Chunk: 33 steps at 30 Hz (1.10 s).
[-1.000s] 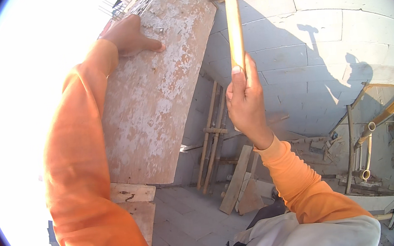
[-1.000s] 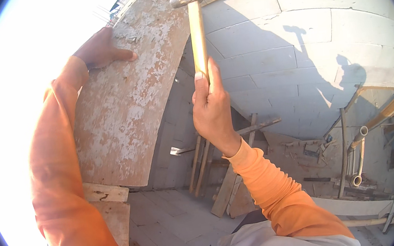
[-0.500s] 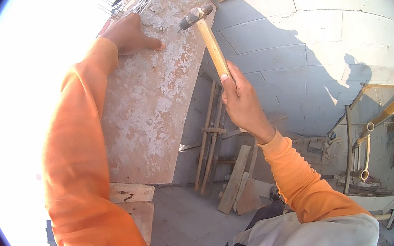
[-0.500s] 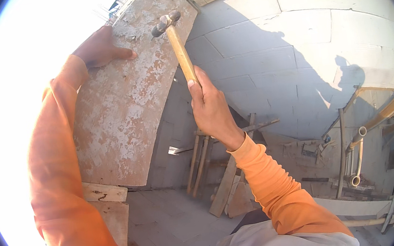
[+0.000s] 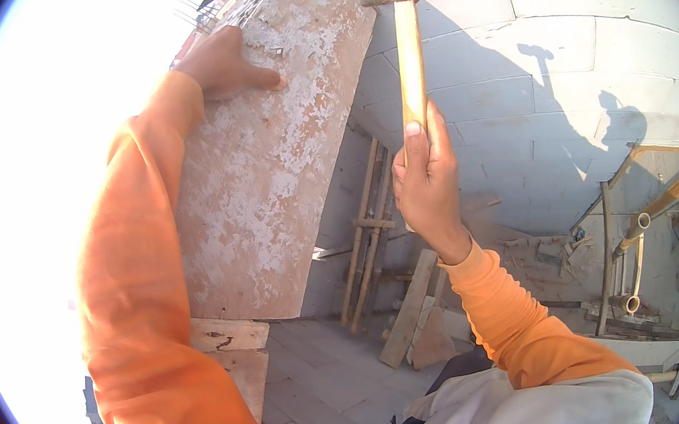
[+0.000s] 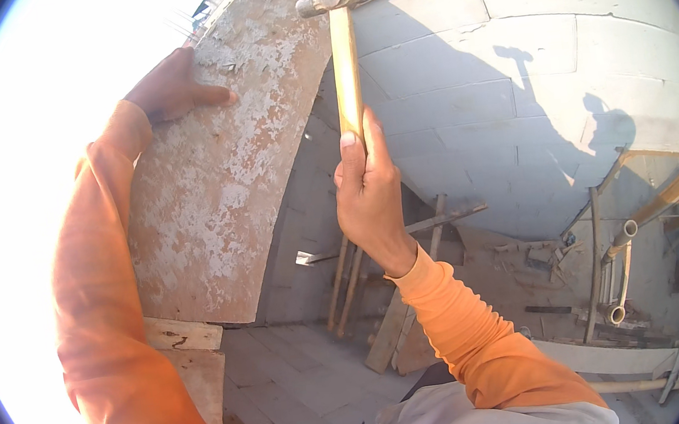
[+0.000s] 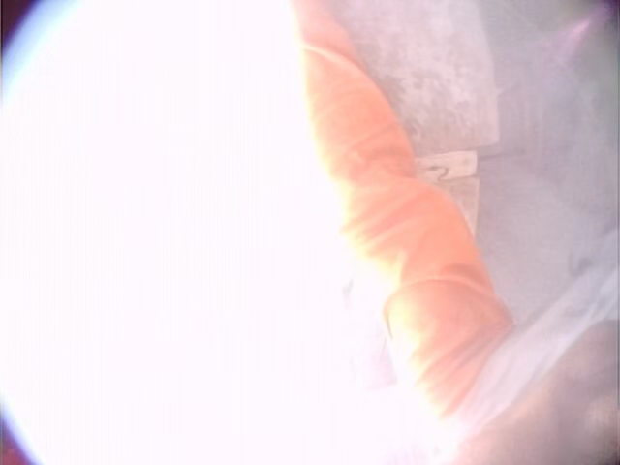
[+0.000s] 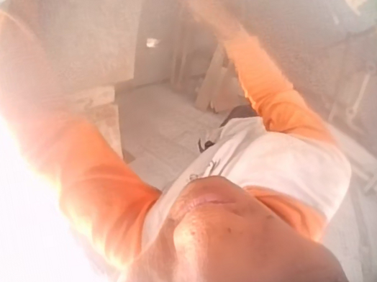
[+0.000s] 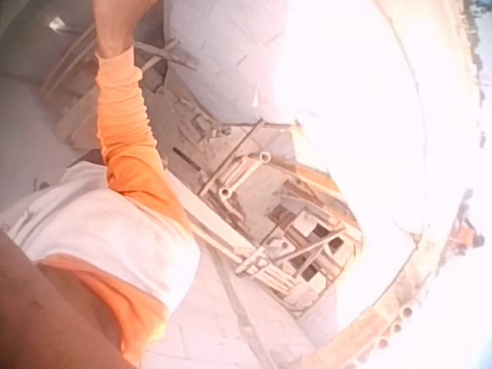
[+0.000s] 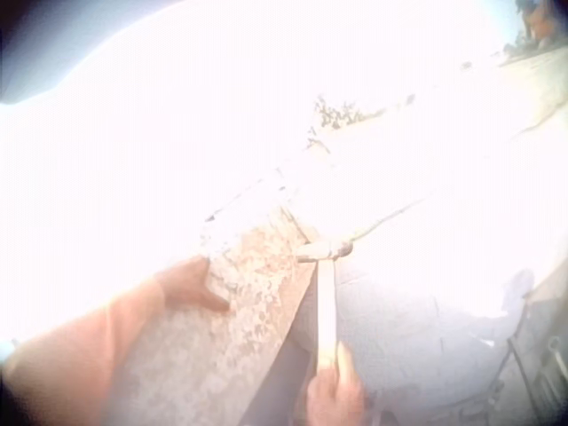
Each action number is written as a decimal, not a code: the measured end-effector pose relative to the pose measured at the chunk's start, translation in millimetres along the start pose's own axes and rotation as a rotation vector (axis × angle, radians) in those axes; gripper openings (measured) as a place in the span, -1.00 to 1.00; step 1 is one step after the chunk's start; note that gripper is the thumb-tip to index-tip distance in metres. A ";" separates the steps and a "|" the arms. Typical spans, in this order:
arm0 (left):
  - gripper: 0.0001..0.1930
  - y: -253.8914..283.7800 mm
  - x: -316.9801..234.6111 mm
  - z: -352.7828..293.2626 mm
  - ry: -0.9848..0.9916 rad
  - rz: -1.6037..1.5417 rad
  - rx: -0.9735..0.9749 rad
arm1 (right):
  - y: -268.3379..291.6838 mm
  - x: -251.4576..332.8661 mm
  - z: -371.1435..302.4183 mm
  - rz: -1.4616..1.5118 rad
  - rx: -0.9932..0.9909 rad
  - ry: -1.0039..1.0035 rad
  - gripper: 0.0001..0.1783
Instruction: The person secures a plywood board to a concrete block wall by hammering nails through the wood into the masonry.
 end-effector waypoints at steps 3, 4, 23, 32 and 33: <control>-0.05 5.4 -7.0 -3.3 0.030 -0.009 0.033 | 15.0 22.3 -8.7 0.255 -0.131 0.070 -0.48; -0.04 7.2 -8.7 -5.2 0.034 -0.013 0.024 | 6.9 14.8 -5.3 0.206 -0.034 0.020 -0.47; -0.02 6.6 -7.8 -4.0 0.060 0.012 0.046 | 22.8 31.9 -4.6 0.226 -0.148 0.147 -0.48; -0.02 5.3 -4.1 -6.0 0.040 0.030 0.038 | 25.2 8.9 3.6 0.093 -0.062 0.119 -0.46; -0.01 2.9 -2.0 -7.0 0.047 0.022 0.064 | 30.8 29.0 6.6 0.211 -0.126 0.054 -0.49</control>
Point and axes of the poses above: each hand's wrist, its own z-axis towards the middle knuckle, its own y-axis out of the back of the hand, x = y × z, the point moved 7 cm from there along z, towards the middle knuckle, and after that the axes turned 3 degrees about -y, right-handed, at the moved point
